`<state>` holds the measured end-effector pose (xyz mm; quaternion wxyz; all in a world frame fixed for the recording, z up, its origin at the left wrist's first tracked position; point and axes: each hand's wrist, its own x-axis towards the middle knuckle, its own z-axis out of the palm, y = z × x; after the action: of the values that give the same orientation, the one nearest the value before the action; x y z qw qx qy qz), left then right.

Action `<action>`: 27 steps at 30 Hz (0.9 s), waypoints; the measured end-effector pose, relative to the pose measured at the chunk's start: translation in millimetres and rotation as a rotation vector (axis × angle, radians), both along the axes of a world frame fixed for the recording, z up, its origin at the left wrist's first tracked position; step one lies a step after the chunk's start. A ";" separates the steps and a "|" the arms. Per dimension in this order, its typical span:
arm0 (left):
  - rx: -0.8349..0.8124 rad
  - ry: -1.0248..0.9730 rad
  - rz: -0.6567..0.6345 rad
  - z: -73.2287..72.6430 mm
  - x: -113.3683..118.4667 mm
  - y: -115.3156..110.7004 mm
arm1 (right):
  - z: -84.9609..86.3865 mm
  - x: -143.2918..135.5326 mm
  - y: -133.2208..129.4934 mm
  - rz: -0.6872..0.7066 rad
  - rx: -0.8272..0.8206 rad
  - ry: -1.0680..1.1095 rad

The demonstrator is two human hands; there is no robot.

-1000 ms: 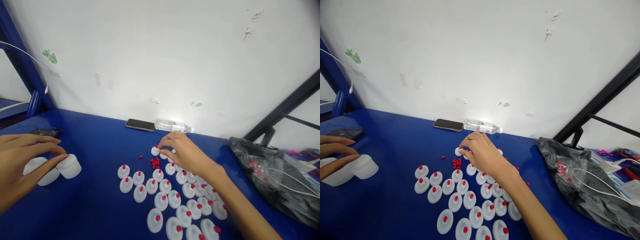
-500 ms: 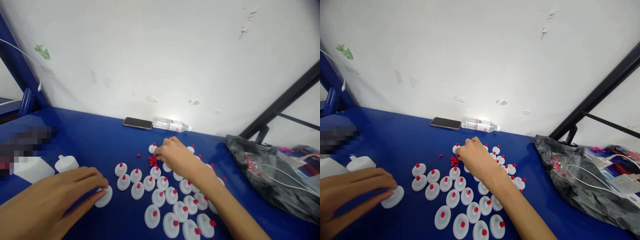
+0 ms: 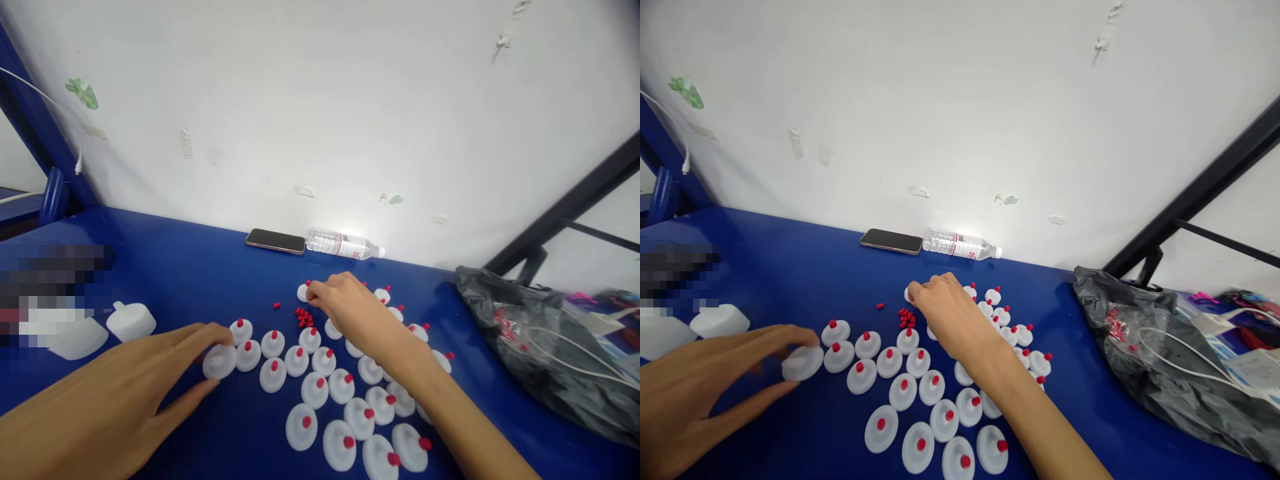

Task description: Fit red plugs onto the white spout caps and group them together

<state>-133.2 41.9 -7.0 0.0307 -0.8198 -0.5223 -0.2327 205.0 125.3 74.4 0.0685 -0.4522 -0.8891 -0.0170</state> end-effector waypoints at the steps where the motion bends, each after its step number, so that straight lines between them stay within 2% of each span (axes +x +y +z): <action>1: 0.023 -0.001 0.020 9.8 4.7 1.2 | -0.3 1.4 -0.1 -0.016 -0.006 0.029; 5: 0.100 -0.015 0.098 47.4 22.6 5.6 | 4.9 1.1 -2.6 -0.038 -0.045 0.140; 8: 0.157 -0.123 -0.022 66.6 35.6 12.8 | 16.9 -3.6 -10.5 0.007 -0.153 0.347; 11: 0.174 -0.201 -0.087 77.1 45.9 22.2 | 30.0 -7.1 -22.9 0.107 -0.397 0.710; 13: 0.185 -0.219 -0.095 79.4 49.4 26.2 | 35.0 -8.6 -30.3 0.139 -0.482 0.816; 18: 0.140 -0.208 -0.112 73.9 52.7 22.9 | 32.5 -14.8 -36.8 0.118 -0.496 0.800; 23: 0.228 -0.197 -0.150 70.7 59.6 16.8 | 27.9 -19.0 -34.6 0.110 -0.516 0.801; 27: 0.221 -0.213 -0.163 70.9 62.3 16.2 | 26.3 -19.5 -33.3 0.120 -0.539 0.862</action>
<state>-71.0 58.1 63.9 0.0459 -0.8218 -0.4256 -0.3760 185.5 91.9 100.7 0.3106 -0.3679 -0.7773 0.4050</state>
